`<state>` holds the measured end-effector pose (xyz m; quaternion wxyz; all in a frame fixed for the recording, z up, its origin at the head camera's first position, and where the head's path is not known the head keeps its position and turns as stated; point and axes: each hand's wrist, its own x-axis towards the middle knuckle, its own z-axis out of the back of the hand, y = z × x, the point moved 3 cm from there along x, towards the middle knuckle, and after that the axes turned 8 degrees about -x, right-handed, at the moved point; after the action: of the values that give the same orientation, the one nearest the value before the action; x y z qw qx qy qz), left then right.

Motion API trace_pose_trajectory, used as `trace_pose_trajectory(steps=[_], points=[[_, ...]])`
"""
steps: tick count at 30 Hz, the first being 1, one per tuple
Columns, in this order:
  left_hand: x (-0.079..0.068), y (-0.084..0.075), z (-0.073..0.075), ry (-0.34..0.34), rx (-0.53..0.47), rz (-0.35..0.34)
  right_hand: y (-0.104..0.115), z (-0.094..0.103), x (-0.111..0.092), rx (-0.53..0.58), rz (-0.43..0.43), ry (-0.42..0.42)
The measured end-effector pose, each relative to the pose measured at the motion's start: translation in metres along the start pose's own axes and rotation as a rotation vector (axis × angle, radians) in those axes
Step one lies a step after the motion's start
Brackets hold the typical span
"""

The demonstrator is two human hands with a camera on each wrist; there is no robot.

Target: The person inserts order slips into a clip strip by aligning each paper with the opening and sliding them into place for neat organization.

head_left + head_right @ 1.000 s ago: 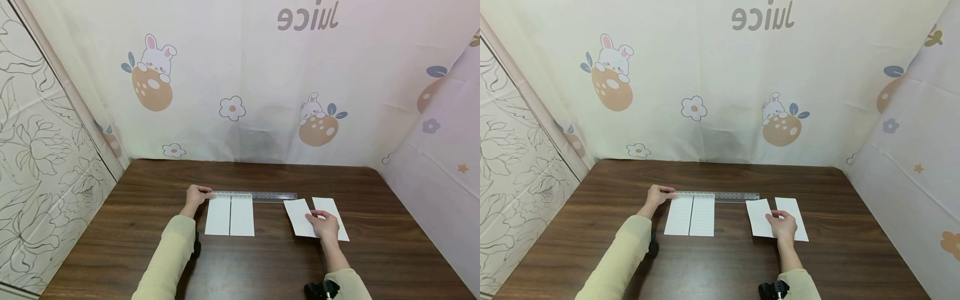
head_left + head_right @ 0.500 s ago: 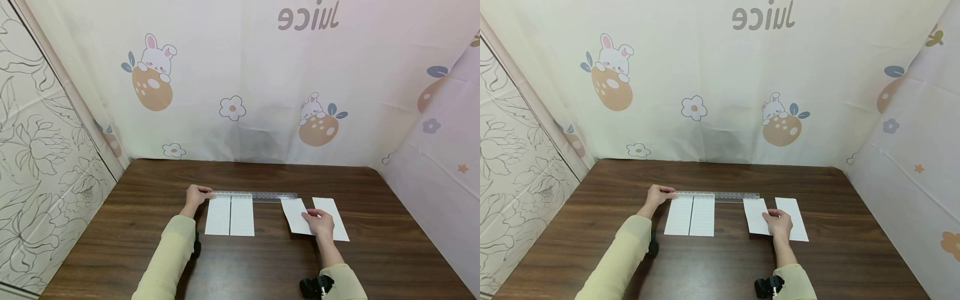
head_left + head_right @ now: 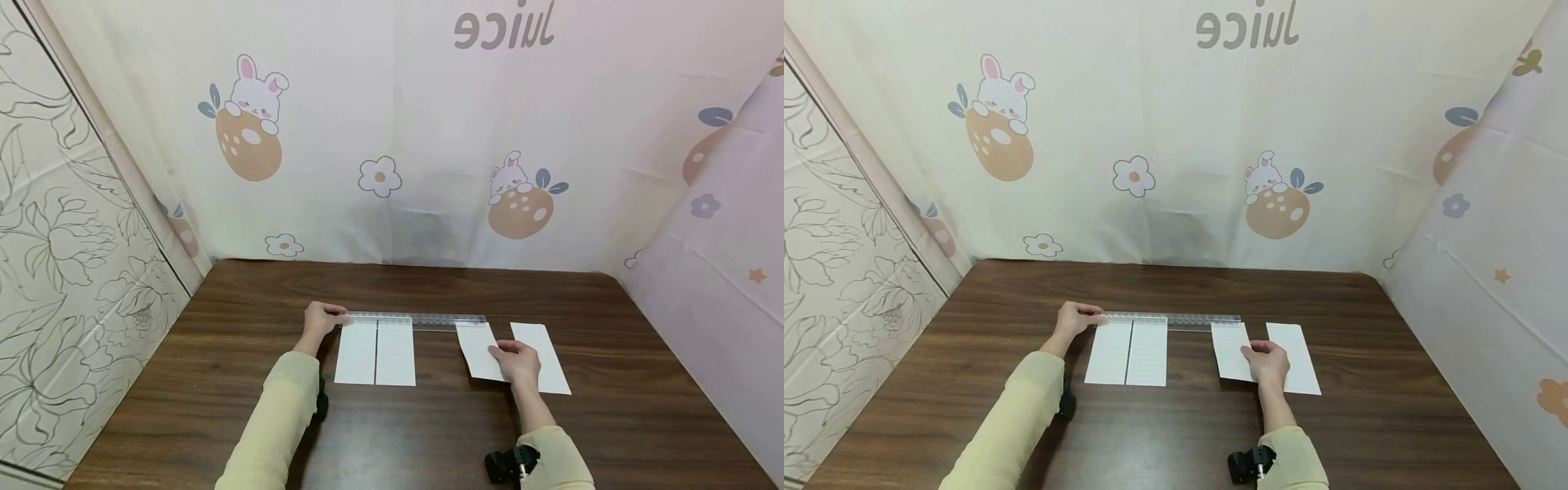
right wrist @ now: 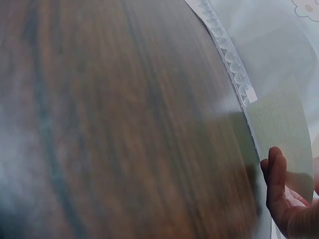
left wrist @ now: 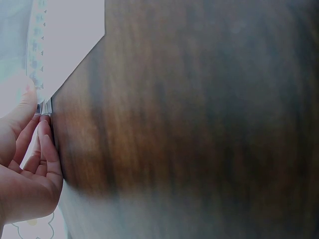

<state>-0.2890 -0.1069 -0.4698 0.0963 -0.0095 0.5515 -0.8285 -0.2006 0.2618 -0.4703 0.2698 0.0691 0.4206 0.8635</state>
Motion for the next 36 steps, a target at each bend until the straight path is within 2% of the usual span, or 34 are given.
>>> trace_pose_trajectory(steps=[9,22,36], points=[[0.001,0.001,0.000,0.002,-0.001,-0.006,0.002,-0.003,0.002,-0.039,0.002,0.021],[0.001,0.001,-0.001,0.001,0.009,-0.018,0.009,-0.004,0.000,-0.093,0.049,0.048],[0.000,0.000,-0.001,-0.006,0.001,0.000,0.011,-0.006,-0.001,-0.100,0.074,0.056]])
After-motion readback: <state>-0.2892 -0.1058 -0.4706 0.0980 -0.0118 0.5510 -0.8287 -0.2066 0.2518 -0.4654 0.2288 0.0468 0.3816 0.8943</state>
